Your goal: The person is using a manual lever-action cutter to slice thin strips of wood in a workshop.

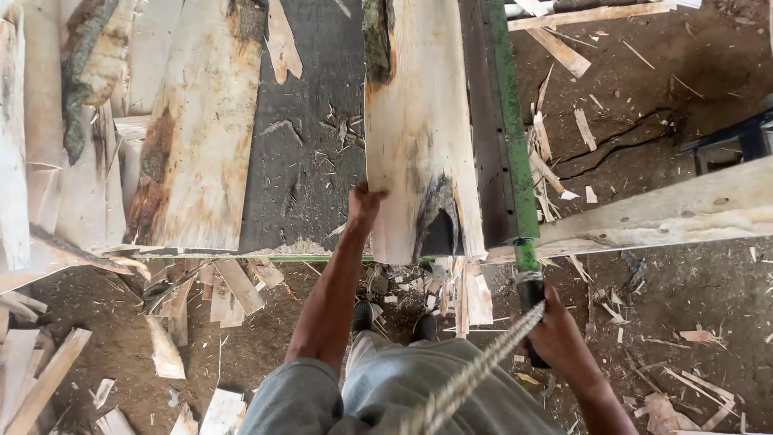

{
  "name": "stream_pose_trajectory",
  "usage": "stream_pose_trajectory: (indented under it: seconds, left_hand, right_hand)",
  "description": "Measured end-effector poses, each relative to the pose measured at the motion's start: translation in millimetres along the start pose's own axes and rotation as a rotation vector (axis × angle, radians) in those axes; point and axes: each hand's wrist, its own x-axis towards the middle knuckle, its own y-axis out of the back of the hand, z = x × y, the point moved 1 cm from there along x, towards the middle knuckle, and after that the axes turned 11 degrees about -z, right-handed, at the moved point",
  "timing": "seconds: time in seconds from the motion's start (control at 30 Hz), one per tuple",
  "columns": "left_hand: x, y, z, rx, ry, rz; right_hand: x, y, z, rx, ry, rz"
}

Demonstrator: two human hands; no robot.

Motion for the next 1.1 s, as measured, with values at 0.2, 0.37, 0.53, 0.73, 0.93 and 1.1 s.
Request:
stream_pose_trajectory:
  seconds: [0.2, 0.37, 0.53, 0.73, 0.93, 1.1]
  left_hand:
    - [-17.7, -2.2, 1.9, -0.035, -0.055, -0.027]
    - [-11.0, -6.2, 2.2, 0.202, 0.042, 0.037]
    - [5.6, 2.6, -42.7, 0.050, -0.079, 0.000]
    - [-50.2, 45.9, 35.9, 0.009, 0.037, -0.022]
    - [-84.1, 93.0, -17.8, 0.106, -0.023, -0.045]
    - [-162.8, 27.3, 76.4, 1.184, 0.001, 0.423]
  right_hand:
    - [11.3, -26.6, 25.8, 0.557, -0.046, 0.165]
    - [73.4, -96.7, 58.0, 0.663, -0.321, 0.130]
    - [58.9, -74.0, 40.3, 0.547, -0.238, 0.130]
    - [28.9, -36.9, 20.8, 0.458, -0.215, 0.075]
    - [17.0, -20.2, 3.6, 0.449, -0.170, 0.076]
    - [17.5, -20.1, 8.9, 0.360, -0.162, 0.087]
